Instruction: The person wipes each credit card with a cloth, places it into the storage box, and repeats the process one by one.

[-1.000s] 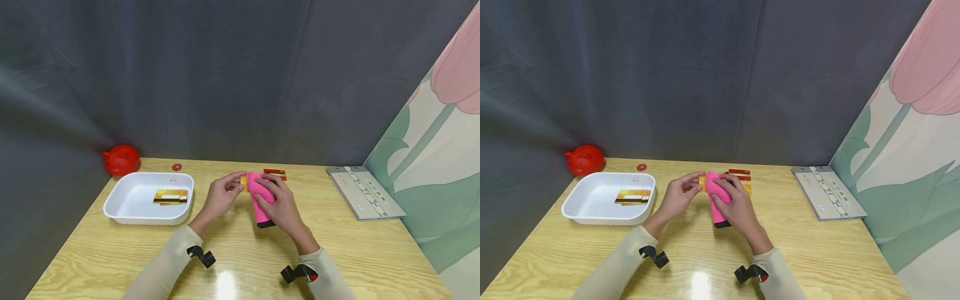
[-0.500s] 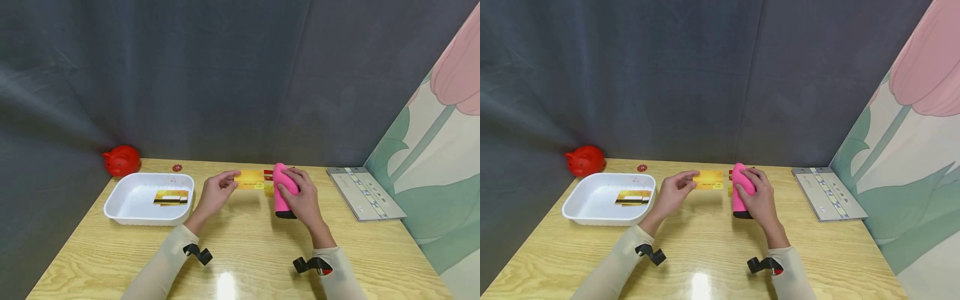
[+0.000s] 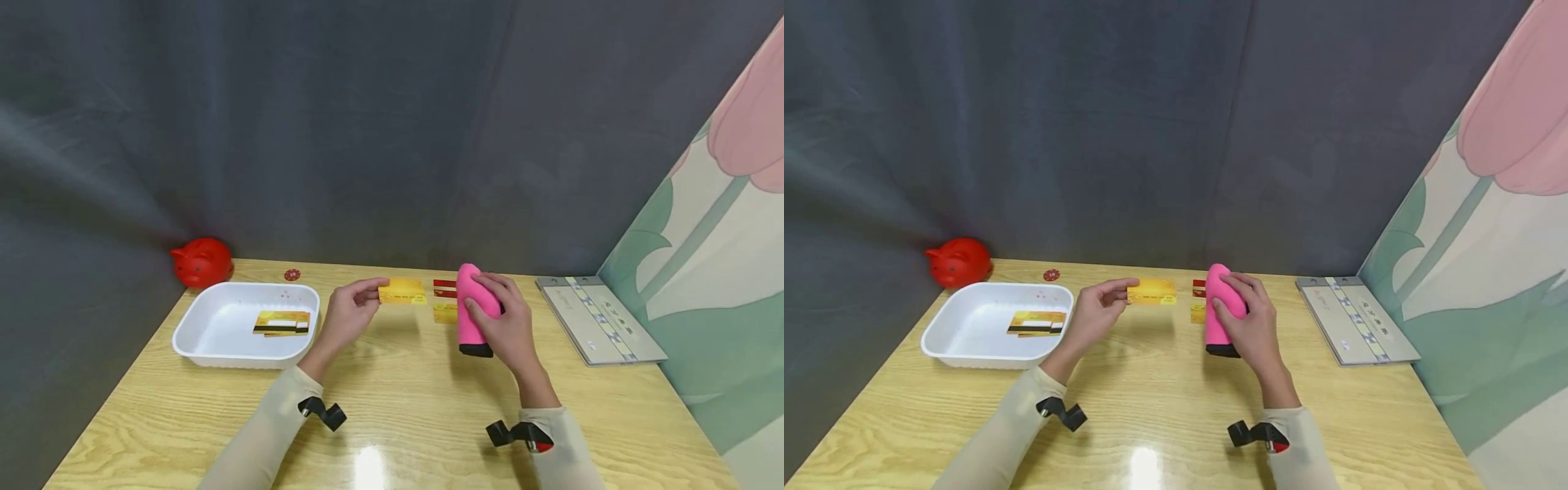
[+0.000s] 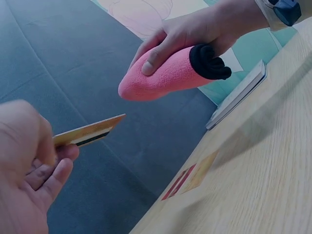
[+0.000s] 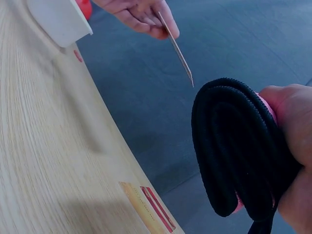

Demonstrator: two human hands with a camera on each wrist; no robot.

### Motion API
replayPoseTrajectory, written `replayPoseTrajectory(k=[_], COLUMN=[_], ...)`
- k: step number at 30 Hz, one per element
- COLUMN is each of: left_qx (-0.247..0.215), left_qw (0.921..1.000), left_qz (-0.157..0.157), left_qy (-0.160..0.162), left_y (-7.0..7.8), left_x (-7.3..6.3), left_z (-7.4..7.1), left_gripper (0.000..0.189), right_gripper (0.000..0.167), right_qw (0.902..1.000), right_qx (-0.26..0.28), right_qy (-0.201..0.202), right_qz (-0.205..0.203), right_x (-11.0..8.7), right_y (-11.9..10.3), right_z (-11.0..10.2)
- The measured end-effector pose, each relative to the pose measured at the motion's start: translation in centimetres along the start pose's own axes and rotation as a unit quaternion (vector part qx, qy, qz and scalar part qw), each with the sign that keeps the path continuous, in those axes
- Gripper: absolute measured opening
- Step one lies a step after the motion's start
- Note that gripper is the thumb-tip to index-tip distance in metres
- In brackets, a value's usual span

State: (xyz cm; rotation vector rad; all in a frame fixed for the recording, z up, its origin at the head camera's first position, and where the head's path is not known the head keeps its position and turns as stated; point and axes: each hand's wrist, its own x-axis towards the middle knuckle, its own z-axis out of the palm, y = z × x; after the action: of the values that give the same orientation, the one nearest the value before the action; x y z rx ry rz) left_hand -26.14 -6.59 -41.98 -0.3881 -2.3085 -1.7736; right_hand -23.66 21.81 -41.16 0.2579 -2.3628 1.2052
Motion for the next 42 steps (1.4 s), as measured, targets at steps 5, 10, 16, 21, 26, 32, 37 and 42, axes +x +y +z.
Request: replayPoseTrajectory(k=[5,10,16,21,26,32,37,42], left_qx=[-0.002,0.013,0.039,0.014,-0.028,-0.066,-0.067,-0.084], left_qw=[0.9999,0.9999,0.9985,0.9994,0.999,0.9976,0.9975,0.9957], left_qz=[-0.009,-0.009,0.007,-0.015,-0.03,-0.012,-0.022,-0.038], left_qy=[-0.014,-0.001,0.036,0.028,0.016,0.019,0.008,-0.015], left_y=[-0.22,-0.05,0.11,0.09,0.11,0.12,0.0,-0.02], left_x=[-0.02,-0.12,-0.1,-0.03,0.06,0.14,0.09,0.09], left_z=[0.17,0.06,-0.26,-0.33,-0.25,-0.22,-0.21,-0.01], left_gripper=[0.027,0.018,0.019,0.019,0.032,0.027,0.027,0.034], right_gripper=[0.047,0.047,0.047,0.047,0.047,0.046,0.046,0.045], right_qw=[1.0,0.9999,0.9999,0.9999,0.9999,0.9999,0.9999,0.9997], right_qx=[-0.001,-0.003,-0.002,-0.001,-0.002,0.009,0.013,0.021], right_qy=[0.0,-0.003,-0.001,-0.002,-0.001,-0.002,-0.003,-0.004], right_qz=[0.009,0.013,0.014,0.013,0.014,0.009,0.005,-0.008], right_x=[-0.21,-0.24,-0.13,-0.1,-0.05,0.07,0.05,-0.09], right_y=[0.23,0.21,0.06,0.07,0.01,-0.02,-0.07,-0.36], right_z=[-0.16,-0.2,-0.21,-0.2,-0.21,-0.11,0.07,0.65])
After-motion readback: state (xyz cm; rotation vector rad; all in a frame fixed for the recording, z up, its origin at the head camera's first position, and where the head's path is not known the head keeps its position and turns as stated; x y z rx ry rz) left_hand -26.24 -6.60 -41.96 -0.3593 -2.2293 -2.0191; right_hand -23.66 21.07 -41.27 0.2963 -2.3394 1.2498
